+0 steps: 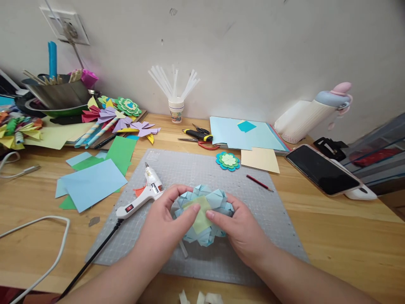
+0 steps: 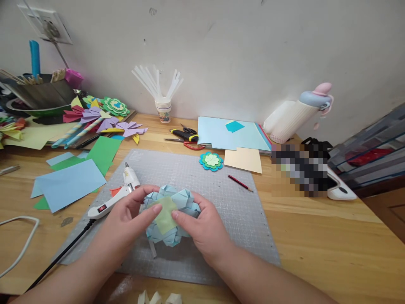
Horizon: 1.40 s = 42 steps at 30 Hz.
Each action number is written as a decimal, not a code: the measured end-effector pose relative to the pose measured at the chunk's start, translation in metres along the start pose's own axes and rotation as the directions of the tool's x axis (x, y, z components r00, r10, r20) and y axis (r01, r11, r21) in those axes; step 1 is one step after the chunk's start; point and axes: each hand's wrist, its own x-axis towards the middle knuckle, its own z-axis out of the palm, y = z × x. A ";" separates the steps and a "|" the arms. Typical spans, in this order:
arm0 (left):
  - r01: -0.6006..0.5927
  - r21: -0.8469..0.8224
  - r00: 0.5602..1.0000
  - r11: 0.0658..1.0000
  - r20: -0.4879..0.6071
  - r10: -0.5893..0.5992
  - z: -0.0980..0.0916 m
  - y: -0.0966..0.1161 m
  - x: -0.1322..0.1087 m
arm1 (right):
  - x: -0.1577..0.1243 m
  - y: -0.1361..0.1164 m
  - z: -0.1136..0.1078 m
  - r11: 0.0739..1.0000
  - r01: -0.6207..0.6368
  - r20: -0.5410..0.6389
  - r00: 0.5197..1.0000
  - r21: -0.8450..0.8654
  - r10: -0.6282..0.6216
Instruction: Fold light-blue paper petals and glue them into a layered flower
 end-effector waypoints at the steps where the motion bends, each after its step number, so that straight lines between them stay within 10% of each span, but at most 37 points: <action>1: -0.007 0.018 1.000 1.000 0.013 0.006 0.000 0.000 0.001 | 0.000 0.000 0.001 1.000 -0.010 0.001 1.000 -0.023 0.010; 23: -0.003 0.016 0.995 1.000 0.101 0.001 -0.003 -0.005 0.005 | -0.001 0.000 0.000 0.986 0.007 0.088 0.996 -0.165 0.008; 32: 0.185 -0.195 0.982 0.963 0.073 -0.174 -0.006 -0.012 0.008 | 0.005 -0.002 -0.002 0.998 0.056 -0.033 0.998 -0.021 -0.057; 42: -0.047 0.021 0.999 0.999 0.005 0.047 -0.008 -0.016 0.004 | 0.008 -0.010 -0.007 0.984 0.160 -0.083 0.985 0.074 -0.154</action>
